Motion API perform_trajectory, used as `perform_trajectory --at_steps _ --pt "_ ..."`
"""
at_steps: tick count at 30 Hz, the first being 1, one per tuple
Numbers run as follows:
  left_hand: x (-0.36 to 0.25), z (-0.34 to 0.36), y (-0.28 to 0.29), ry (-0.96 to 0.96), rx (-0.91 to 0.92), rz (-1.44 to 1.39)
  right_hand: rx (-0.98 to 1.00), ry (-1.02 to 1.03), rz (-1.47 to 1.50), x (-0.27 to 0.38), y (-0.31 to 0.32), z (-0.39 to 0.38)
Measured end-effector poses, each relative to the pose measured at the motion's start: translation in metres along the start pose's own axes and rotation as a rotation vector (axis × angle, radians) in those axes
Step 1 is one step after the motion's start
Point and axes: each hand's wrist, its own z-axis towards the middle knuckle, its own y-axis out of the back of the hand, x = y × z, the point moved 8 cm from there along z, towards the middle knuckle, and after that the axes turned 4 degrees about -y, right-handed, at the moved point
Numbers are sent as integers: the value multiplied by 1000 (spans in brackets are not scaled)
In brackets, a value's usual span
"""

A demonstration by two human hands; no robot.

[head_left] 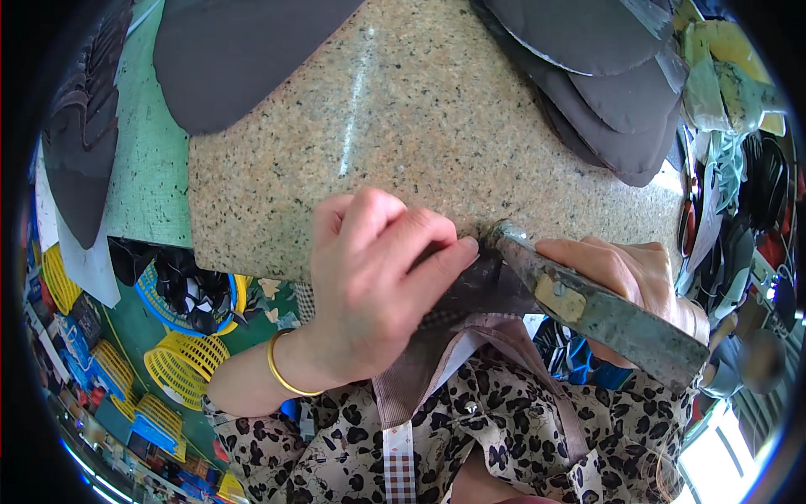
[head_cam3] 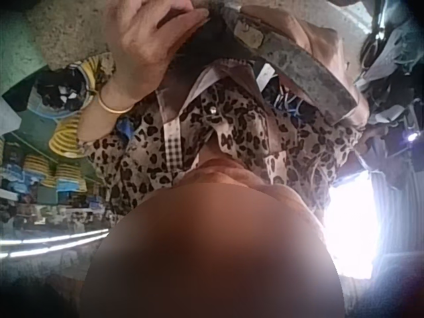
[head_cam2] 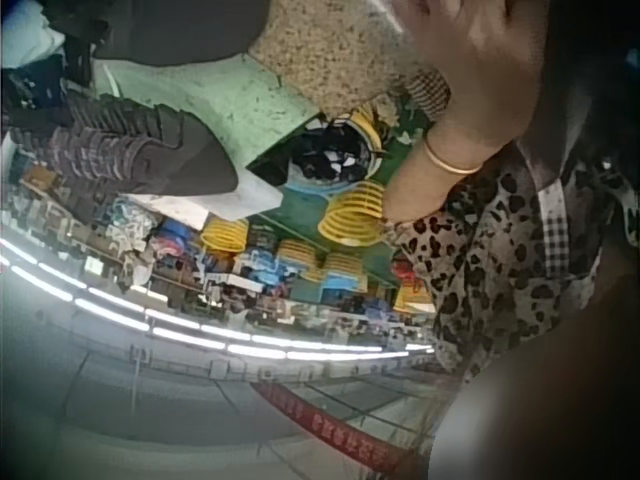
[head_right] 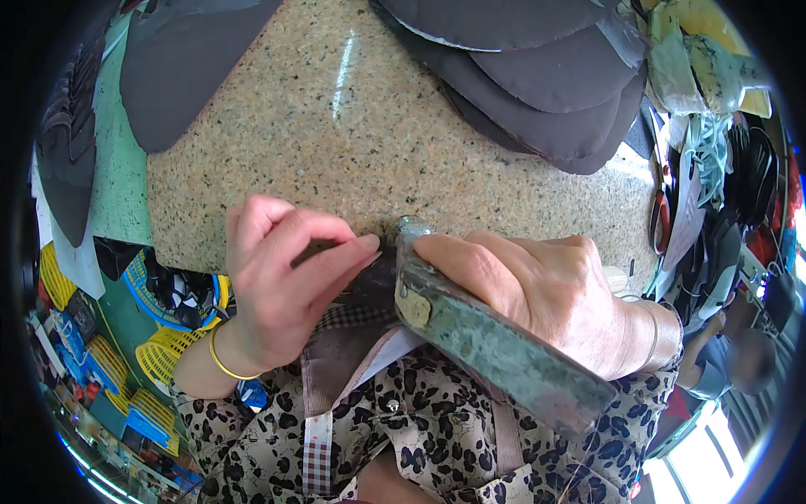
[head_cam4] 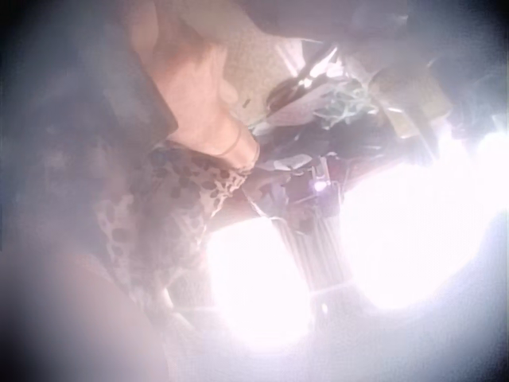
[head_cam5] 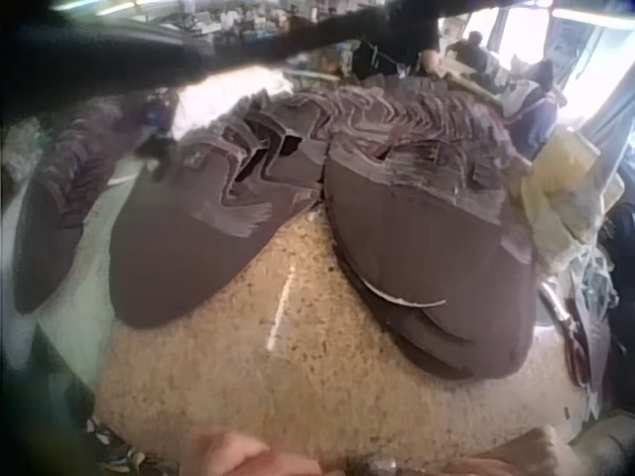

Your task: The person assembles shoe components by hammering them onto a shoe upper and shoe base on a workbench.

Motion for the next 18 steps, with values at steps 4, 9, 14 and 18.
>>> perform_trajectory --at_steps 4,9,14,18 --pt "-13 -2 1 -54 31 178 34 -6 45 2 2 5" --pt "1 -11 2 94 -58 22 41 -23 66 0 1 1" --pt "-3 -15 2 80 -59 39 36 8 95 -2 -1 6" --pt "-14 -13 3 38 -77 155 -10 33 129 -1 1 5"
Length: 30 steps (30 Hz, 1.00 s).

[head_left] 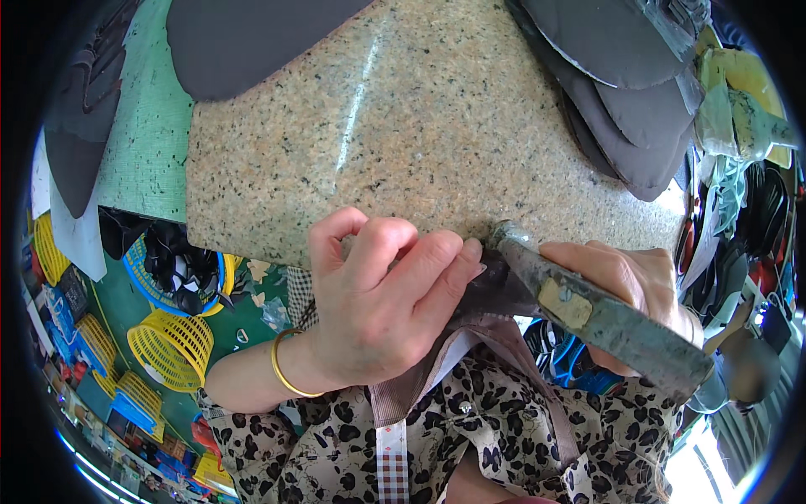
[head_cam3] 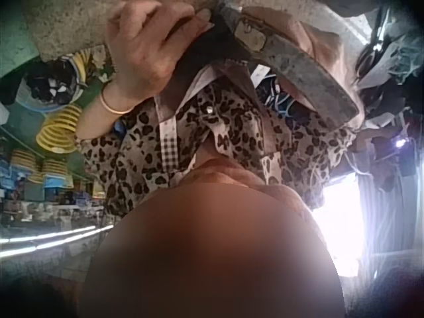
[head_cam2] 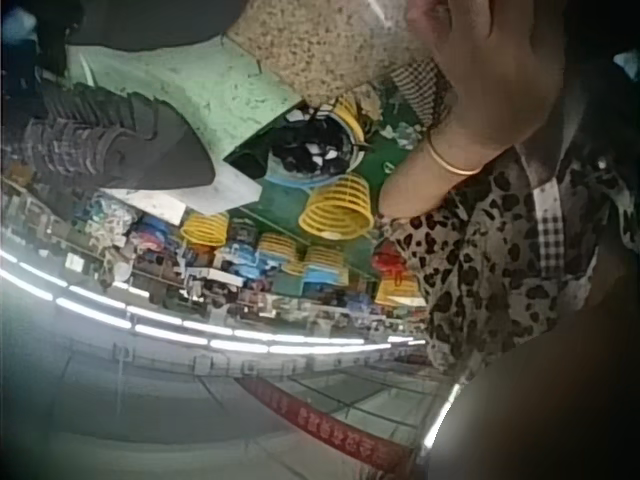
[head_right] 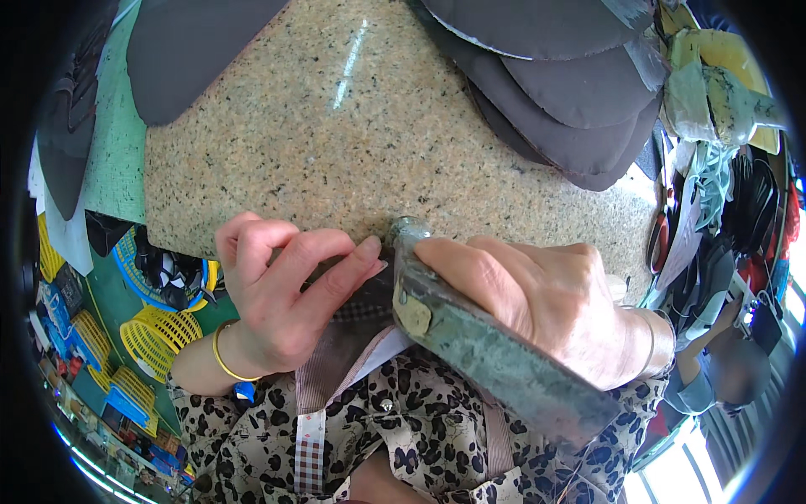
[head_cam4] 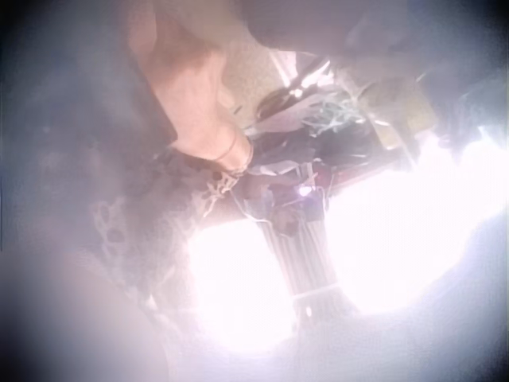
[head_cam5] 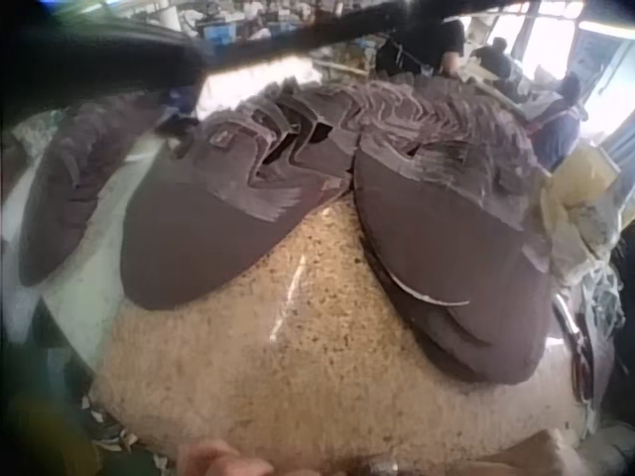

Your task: The person assembles shoe components by hammering them onto a shoe upper and shoe base on a workbench.

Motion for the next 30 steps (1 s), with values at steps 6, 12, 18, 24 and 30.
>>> perform_trajectory --at_steps 6,12,18,24,30 --pt "2 0 0 39 12 -12 21 -83 -57 2 -2 6" --pt "6 -3 -4 66 -34 -139 -10 -74 -14 1 3 2" --pt "-25 -2 -2 -20 87 107 95 29 -126 10 -7 6" --pt "-10 -19 -4 0 75 -87 -64 -62 -21 -2 5 -2" --pt "-7 -10 -4 -143 151 -213 181 -28 -71 4 -2 0"
